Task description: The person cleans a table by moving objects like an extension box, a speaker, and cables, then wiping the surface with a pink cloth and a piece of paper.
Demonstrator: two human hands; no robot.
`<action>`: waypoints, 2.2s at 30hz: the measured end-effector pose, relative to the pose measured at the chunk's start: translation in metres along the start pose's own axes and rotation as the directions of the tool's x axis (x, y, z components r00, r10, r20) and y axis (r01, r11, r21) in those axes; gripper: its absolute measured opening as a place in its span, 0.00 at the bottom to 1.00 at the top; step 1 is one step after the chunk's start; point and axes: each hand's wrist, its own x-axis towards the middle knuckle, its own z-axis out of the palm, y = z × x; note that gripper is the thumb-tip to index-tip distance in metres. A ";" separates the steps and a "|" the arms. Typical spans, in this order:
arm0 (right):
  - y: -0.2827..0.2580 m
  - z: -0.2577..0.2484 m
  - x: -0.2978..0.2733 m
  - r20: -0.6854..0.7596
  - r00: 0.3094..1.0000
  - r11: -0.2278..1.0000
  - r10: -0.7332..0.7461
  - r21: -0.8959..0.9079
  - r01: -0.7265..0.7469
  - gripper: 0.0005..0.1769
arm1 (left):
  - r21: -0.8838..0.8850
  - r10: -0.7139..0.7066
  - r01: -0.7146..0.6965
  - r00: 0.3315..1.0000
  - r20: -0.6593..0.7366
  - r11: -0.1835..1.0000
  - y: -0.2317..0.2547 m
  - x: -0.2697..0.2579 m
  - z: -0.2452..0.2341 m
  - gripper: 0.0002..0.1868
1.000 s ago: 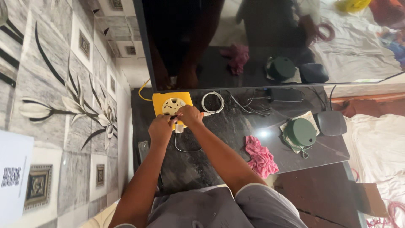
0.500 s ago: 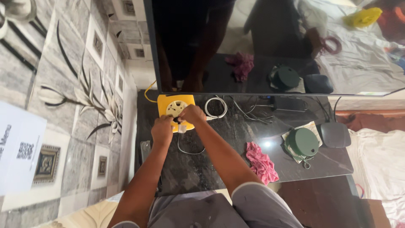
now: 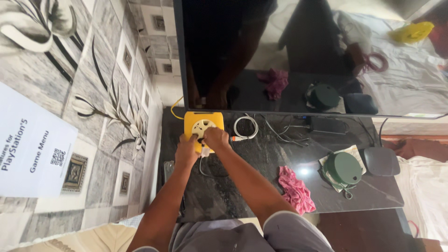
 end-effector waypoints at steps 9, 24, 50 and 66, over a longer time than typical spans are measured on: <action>-0.008 0.053 -0.063 -0.457 0.887 0.756 -0.064 0.558 0.342 0.17 | 0.137 -0.152 0.161 0.985 -0.078 0.977 -0.045 0.001 -0.002 0.23; 0.138 0.022 -0.065 -0.536 0.842 0.991 0.050 0.132 0.024 0.26 | 0.394 -0.080 0.172 0.968 -0.239 0.903 -0.011 0.002 -0.047 0.36; 0.178 0.027 -0.155 -0.426 0.899 0.973 0.098 0.231 0.003 0.36 | 0.007 -0.014 0.013 0.982 0.189 1.000 0.063 -0.001 0.057 0.27; 0.189 0.021 -0.153 -0.443 0.880 0.968 0.174 0.242 -0.069 0.24 | -0.001 0.130 -0.131 0.986 0.101 0.991 0.067 -0.018 0.053 0.26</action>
